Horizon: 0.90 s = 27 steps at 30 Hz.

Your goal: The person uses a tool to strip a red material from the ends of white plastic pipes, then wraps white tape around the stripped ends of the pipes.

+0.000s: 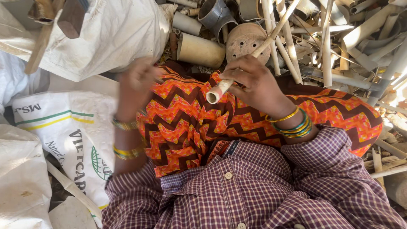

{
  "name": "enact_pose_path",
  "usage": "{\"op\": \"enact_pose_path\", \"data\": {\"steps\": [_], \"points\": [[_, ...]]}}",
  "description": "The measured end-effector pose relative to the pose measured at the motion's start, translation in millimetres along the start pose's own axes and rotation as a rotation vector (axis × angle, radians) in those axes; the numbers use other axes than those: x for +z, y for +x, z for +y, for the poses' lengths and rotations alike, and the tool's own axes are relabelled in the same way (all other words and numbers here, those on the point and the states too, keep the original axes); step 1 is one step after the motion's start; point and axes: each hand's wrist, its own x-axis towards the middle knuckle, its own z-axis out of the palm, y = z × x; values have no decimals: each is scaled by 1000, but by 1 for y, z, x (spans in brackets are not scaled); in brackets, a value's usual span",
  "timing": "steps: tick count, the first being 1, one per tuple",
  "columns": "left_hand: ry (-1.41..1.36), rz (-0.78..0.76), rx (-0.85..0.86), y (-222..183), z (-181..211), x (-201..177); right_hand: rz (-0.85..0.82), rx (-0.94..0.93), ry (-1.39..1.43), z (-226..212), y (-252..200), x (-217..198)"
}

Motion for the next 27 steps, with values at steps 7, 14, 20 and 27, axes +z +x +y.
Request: {"op": "enact_pose_path", "data": {"steps": [7,14,20,27], "points": [[-197,-371,486,-23,118,60,-97,-40,29,-1,0,2],[-189,-501,717,-7,128,75,-229,-49,51,-10,-2,-49],[-5,-588,963,12,173,86,-279,23,18,-23,-10,-95],[198,-458,1101,20,206,101,-176,71,141,-22,-23,-104]]}}
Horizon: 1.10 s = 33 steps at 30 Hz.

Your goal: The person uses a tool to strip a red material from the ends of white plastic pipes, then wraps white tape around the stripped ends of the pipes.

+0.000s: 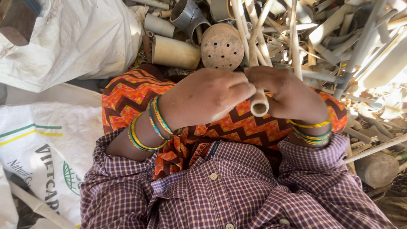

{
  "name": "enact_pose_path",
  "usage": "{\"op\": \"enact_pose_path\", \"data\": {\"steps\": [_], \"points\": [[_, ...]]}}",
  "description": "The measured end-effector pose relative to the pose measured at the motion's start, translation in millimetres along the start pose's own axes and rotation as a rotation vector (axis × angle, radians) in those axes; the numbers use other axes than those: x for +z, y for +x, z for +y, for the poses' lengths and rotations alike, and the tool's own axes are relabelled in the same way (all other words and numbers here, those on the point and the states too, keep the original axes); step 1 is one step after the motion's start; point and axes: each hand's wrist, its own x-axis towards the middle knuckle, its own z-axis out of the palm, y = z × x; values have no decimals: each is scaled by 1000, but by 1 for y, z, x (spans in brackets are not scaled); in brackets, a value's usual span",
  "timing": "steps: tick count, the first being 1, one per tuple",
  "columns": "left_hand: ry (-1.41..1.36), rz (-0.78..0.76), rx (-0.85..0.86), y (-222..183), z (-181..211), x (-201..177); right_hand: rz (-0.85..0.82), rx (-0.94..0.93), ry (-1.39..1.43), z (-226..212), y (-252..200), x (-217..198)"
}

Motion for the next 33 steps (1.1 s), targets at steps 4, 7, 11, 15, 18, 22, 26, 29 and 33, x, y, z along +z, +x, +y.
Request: {"op": "enact_pose_path", "data": {"steps": [4,7,11,15,18,22,26,29,33], "points": [[-98,301,-78,4,5,10,171,11,220,16,2,11],[-121,397,-162,4,10,17,254,27,276,18,3,15],[-165,410,-193,1,12,22,332,66,370,21,5,20],[-352,420,-244,-5,12,33,396,106,397,26,4,27],[-346,452,-275,-10,19,53,426,129,367,35,10,40],[-466,214,0,-6,54,92,540,44,313,54,29,46],[-432,303,-163,-19,53,76,456,54,333,54,36,59],[-811,514,-575,-63,45,34,462,34,280,50,34,67],[-67,646,-956,-149,-5,-23,450,76,256,49,36,72]]}}
